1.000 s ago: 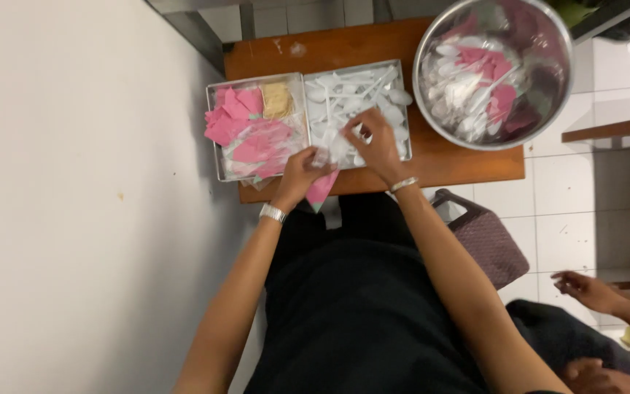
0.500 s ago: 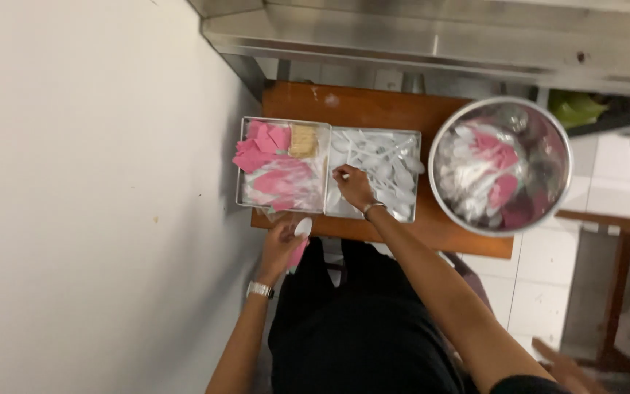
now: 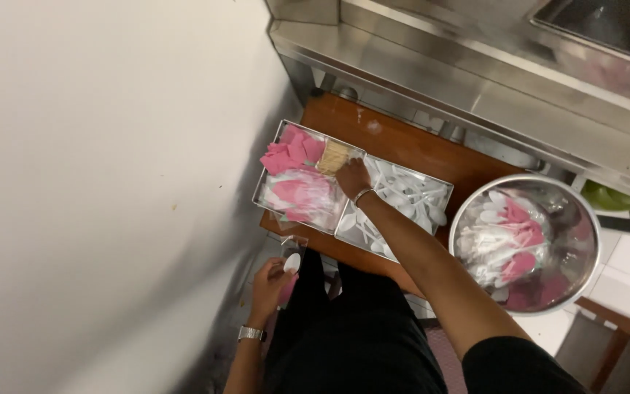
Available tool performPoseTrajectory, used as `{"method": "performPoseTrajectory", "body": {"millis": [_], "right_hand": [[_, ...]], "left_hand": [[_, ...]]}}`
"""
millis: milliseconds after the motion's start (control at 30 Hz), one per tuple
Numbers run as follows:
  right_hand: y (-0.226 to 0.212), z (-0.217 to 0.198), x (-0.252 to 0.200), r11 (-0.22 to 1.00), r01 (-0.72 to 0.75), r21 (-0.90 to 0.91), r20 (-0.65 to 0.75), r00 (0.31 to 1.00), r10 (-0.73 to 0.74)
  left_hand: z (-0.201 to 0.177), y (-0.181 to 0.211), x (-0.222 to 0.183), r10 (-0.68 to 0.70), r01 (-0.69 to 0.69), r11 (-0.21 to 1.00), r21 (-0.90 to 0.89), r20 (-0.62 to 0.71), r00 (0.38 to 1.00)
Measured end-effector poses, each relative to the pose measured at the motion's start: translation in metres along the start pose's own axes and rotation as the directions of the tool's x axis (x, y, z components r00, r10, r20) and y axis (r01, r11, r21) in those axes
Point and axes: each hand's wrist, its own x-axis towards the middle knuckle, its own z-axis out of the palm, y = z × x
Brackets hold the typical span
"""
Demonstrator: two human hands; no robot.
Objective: Packing individual plastic spoons into small pink plastic bags and arranging them in a tray.
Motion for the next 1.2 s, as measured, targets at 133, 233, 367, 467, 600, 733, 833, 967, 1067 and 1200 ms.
{"method": "performPoseTrajectory", "body": {"millis": [133,233,367,467,600,733,833,967,1067,1200], "right_hand": [[0.008,-0.006,0.003,0.99,-0.032,0.139,0.093,0.995,0.019],[0.006,-0.085,-0.019,0.975,0.107,0.197,-0.302,0.952,-0.043],[0.008,-0.057,-0.008,0.949,0.303,0.087,-0.356,0.899,-0.255],[0.013,-0.025,0.007,0.944,0.318,0.084,-0.33,0.903,-0.275],[0.017,-0.005,0.017,0.953,0.293,0.069,-0.375,0.893,-0.248],[0.019,-0.033,0.0,0.968,0.193,0.16,-0.366,0.922,-0.123],[0.022,-0.104,-0.054,0.759,0.016,0.651,-0.223,0.96,0.172],[0.013,-0.108,-0.13,0.444,-0.135,0.886,-0.077,0.9,0.428],[0.001,-0.131,-0.192,0.168,-0.229,0.959,0.106,0.836,0.538],[-0.006,-0.154,-0.249,-0.235,-0.086,0.968,0.221,0.737,0.639]], "left_hand": [[0.001,0.02,-0.008,-0.003,0.001,0.998,-0.065,-0.035,0.999],[0.005,0.022,-0.006,0.078,-0.08,0.994,-0.069,-0.038,0.996],[0.01,0.035,-0.006,0.002,0.0,0.997,0.079,-0.025,1.0],[0.012,0.043,-0.004,0.031,-0.033,0.997,0.073,0.028,0.999],[0.01,0.04,0.005,-0.045,0.043,0.998,0.037,0.053,0.998],[0.007,0.051,0.017,-0.019,0.015,0.999,0.047,0.071,0.997],[0.002,0.054,0.037,0.055,-0.059,0.998,0.036,0.126,0.991],[0.0,0.063,0.075,0.203,-0.213,0.976,0.036,0.187,0.961],[-0.001,0.1,0.087,0.216,-0.236,0.971,0.029,0.308,0.927],[0.007,0.141,0.085,0.211,-0.229,0.973,-0.025,0.497,0.842]]}}
